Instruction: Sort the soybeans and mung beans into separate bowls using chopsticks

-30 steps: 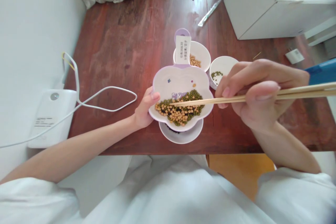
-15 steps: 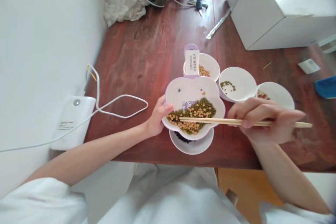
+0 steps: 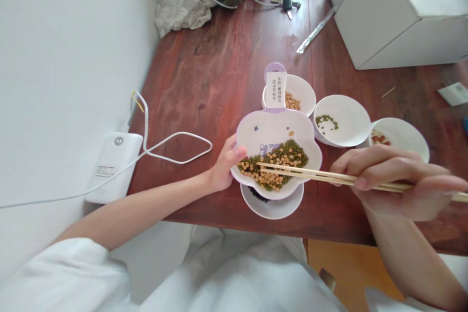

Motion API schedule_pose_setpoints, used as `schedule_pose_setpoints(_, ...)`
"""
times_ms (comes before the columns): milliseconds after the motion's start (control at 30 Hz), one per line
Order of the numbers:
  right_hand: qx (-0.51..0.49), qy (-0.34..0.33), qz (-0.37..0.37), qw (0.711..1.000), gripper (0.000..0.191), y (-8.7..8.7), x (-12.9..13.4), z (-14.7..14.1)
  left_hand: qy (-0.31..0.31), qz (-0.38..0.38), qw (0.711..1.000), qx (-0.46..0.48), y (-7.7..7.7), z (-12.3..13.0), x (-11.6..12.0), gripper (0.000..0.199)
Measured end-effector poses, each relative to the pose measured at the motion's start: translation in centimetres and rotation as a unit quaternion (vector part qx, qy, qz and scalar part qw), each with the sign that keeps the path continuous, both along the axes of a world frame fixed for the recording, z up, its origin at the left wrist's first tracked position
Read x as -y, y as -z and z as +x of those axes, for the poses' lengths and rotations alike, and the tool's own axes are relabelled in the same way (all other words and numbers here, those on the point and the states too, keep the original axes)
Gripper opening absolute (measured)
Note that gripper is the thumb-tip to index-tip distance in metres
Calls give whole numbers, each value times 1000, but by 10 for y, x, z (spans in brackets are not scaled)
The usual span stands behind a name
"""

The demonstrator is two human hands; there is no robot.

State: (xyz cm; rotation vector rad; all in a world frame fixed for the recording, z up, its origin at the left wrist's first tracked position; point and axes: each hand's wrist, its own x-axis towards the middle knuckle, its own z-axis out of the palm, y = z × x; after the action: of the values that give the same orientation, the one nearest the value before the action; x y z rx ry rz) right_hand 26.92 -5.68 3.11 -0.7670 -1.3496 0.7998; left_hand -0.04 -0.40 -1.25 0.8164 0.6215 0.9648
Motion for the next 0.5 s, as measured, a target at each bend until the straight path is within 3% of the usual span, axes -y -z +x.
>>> schedule_pose_setpoints(67,36,-5,8,999,57,2,-1,0,3,2,1000,0,1,-1,0,60)
schedule_pose_setpoints(233,122,8,125,985,58,10,-8,1,17,-15,1000,-6,1,-3,2,66)
schedule_pose_setpoints(500,172,12,61,983,61,6,-13,-5,32,-22,999,21,-1,-1,5,76)
